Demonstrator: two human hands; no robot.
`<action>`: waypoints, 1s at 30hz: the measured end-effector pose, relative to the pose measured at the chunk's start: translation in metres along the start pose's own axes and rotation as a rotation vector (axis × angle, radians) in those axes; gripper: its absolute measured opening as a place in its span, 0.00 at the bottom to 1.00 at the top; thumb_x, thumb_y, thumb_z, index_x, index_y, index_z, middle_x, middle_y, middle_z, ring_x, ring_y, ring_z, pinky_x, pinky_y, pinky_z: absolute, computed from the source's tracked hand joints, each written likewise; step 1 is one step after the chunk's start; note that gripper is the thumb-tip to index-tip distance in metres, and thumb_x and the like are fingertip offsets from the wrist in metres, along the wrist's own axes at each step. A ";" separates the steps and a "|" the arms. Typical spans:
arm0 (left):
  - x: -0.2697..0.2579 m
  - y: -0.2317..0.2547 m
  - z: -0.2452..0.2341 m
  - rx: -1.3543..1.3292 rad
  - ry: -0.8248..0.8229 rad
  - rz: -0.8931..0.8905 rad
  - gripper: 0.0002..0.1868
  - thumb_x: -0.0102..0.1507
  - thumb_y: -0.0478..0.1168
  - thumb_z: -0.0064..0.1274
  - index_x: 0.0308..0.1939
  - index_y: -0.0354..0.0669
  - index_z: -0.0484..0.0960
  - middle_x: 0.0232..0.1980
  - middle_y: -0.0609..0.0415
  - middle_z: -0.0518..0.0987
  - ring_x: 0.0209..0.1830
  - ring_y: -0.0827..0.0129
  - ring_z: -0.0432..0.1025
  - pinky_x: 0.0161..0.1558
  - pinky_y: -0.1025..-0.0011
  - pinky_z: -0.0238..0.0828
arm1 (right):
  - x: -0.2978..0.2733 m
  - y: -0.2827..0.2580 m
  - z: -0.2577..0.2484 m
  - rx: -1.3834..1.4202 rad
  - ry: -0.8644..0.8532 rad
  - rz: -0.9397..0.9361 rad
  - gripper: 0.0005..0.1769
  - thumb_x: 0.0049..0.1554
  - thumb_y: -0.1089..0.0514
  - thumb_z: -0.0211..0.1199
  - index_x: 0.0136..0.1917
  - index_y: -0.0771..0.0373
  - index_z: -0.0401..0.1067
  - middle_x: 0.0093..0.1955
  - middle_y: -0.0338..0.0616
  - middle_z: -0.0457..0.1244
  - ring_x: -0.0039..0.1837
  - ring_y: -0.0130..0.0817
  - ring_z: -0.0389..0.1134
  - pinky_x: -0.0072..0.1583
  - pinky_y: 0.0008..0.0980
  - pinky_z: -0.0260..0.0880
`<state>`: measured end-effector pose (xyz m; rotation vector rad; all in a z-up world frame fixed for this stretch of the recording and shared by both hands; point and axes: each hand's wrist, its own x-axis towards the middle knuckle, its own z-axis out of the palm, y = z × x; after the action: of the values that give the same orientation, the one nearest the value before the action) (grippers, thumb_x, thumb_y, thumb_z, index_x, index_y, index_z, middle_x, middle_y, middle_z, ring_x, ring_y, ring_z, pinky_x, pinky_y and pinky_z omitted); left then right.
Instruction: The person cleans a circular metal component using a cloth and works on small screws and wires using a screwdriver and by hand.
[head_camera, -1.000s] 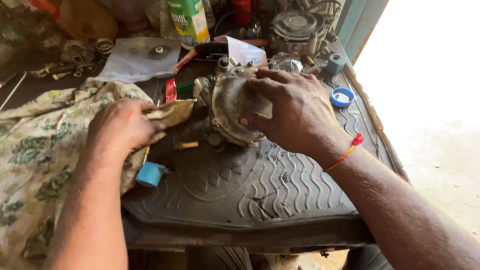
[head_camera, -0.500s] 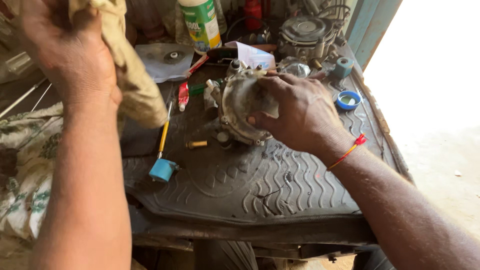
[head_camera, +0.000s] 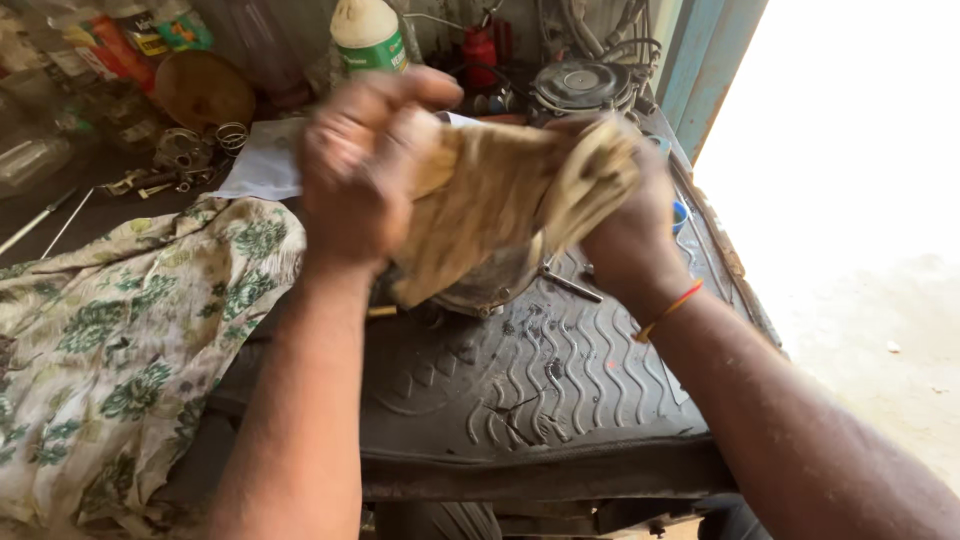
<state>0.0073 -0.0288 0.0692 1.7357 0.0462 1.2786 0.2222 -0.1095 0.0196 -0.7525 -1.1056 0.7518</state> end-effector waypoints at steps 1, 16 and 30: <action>0.002 -0.007 -0.011 0.070 0.098 -0.028 0.10 0.70 0.39 0.53 0.51 0.36 0.81 0.48 0.55 0.84 0.45 0.75 0.76 0.51 0.73 0.76 | 0.003 0.000 -0.005 0.443 0.027 0.064 0.18 0.73 0.53 0.45 0.66 0.66 0.68 0.64 0.49 0.64 0.65 0.37 0.66 0.71 0.34 0.71; -0.032 -0.060 -0.028 0.069 0.216 -0.288 0.18 0.70 0.48 0.55 0.53 0.38 0.86 0.47 0.61 0.85 0.48 0.80 0.74 0.54 0.78 0.69 | -0.010 0.033 0.020 -1.426 -0.460 -0.520 0.40 0.48 0.54 0.61 0.72 0.68 0.60 0.73 0.56 0.56 0.77 0.55 0.54 0.74 0.53 0.55; -0.036 -0.078 -0.024 -0.095 0.310 -0.288 0.13 0.68 0.45 0.59 0.48 0.38 0.87 0.40 0.59 0.84 0.37 0.80 0.73 0.42 0.78 0.71 | -0.034 -0.007 0.065 -1.137 -0.546 -0.410 0.47 0.48 0.55 0.68 0.78 0.66 0.56 0.79 0.61 0.51 0.81 0.59 0.49 0.78 0.56 0.43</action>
<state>0.0093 0.0110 -0.0102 1.3804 0.3940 1.2985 0.1521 -0.1317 0.0258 -1.2243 -2.1513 -0.1224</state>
